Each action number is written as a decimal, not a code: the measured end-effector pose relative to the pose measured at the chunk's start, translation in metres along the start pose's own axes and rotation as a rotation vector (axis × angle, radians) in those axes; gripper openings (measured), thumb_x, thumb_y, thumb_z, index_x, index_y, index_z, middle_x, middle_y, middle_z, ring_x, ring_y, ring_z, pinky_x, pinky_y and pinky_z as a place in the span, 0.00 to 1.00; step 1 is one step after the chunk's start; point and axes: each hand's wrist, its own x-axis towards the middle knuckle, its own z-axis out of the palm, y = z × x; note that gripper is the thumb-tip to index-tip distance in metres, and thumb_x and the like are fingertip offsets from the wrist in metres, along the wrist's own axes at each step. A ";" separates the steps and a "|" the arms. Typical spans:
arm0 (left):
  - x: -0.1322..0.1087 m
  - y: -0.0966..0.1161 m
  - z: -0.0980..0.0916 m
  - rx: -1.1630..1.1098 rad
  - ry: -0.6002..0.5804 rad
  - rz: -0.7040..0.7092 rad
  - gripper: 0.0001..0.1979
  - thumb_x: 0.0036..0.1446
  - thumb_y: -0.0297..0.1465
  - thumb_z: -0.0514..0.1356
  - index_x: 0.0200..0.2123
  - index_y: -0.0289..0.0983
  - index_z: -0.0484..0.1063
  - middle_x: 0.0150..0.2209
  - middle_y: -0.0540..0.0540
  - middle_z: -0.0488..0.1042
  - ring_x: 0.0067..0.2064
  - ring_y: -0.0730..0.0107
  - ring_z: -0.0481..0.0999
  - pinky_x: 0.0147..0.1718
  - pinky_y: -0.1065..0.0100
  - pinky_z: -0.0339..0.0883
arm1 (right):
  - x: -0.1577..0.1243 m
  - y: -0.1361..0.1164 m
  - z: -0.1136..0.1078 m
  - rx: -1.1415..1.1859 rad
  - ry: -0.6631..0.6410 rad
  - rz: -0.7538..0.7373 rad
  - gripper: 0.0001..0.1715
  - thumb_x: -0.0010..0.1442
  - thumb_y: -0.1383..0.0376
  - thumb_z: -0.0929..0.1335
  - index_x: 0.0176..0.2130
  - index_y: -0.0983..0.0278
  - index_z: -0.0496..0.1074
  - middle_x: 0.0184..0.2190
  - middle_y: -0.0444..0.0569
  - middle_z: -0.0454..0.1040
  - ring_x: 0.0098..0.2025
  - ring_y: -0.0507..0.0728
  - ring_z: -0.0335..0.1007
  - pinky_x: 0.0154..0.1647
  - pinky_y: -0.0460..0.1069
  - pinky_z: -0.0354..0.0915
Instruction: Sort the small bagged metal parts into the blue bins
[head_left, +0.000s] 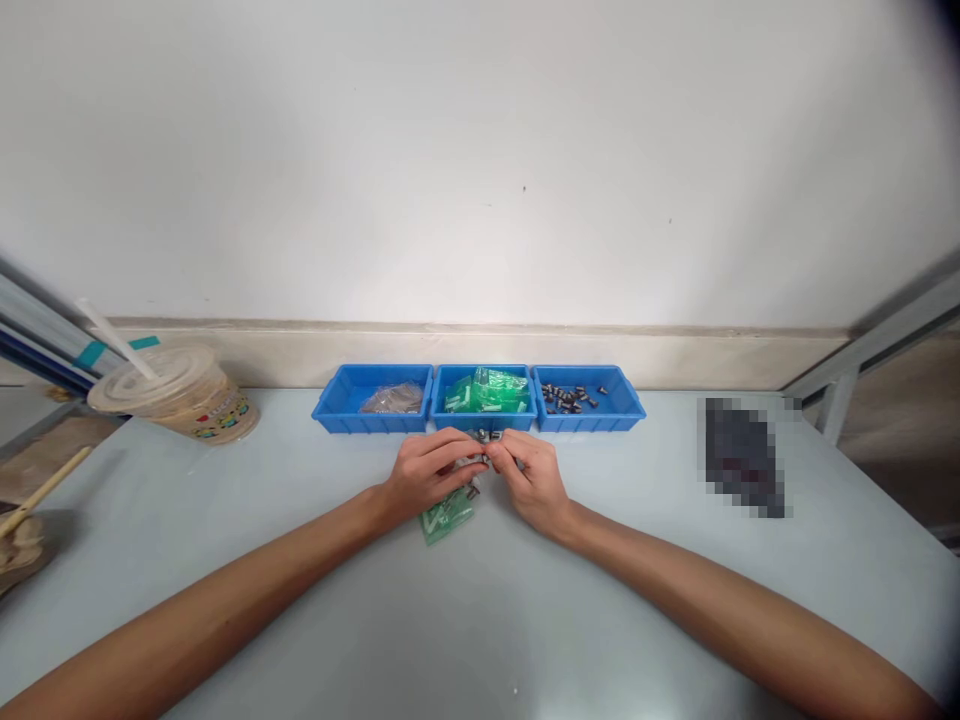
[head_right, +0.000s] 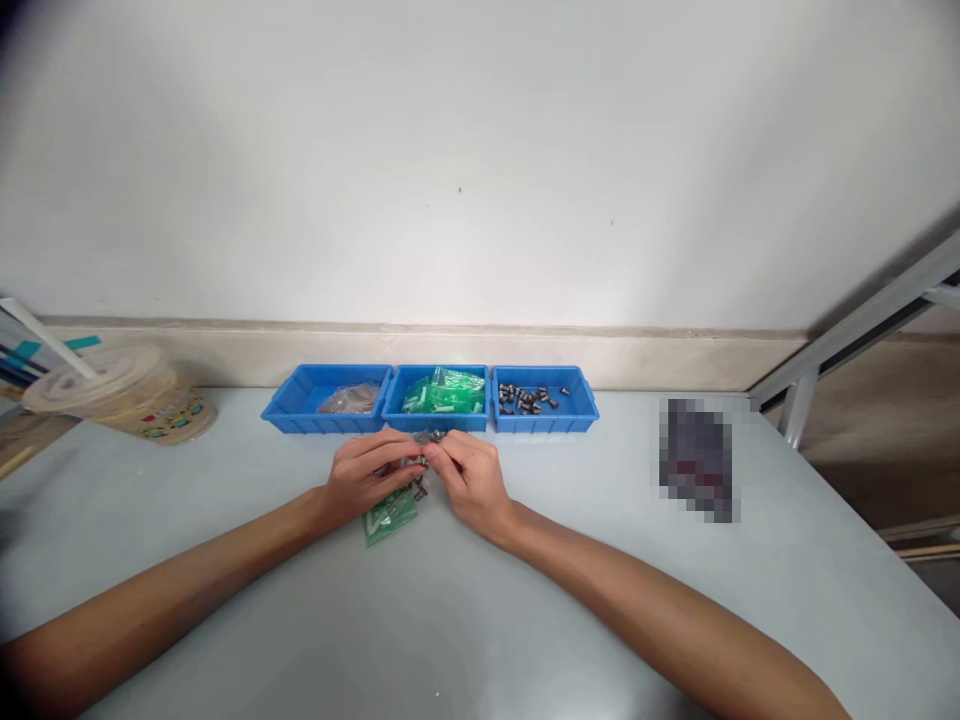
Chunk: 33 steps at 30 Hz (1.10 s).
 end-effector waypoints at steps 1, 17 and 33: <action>0.000 0.000 0.000 -0.004 -0.005 -0.011 0.05 0.59 0.30 0.62 0.38 0.35 0.73 0.33 0.45 0.78 0.25 0.78 0.71 0.25 0.75 0.66 | 0.000 0.000 0.000 0.012 -0.005 0.016 0.26 0.69 0.58 0.59 0.20 0.63 0.62 0.19 0.42 0.59 0.23 0.51 0.56 0.26 0.48 0.54; 0.002 0.000 -0.002 -0.068 0.013 -0.216 0.04 0.59 0.28 0.60 0.35 0.34 0.74 0.30 0.46 0.76 0.26 0.76 0.71 0.25 0.75 0.65 | -0.002 -0.004 0.000 0.061 0.049 -0.048 0.06 0.64 0.66 0.65 0.39 0.63 0.73 0.33 0.48 0.73 0.31 0.53 0.67 0.33 0.48 0.65; 0.002 0.001 -0.003 -0.001 0.024 -0.181 0.06 0.60 0.28 0.60 0.41 0.36 0.74 0.38 0.44 0.76 0.27 0.79 0.71 0.26 0.76 0.67 | 0.001 -0.005 -0.001 0.037 0.013 0.072 0.14 0.66 0.64 0.63 0.30 0.63 0.71 0.25 0.44 0.68 0.28 0.52 0.64 0.32 0.47 0.60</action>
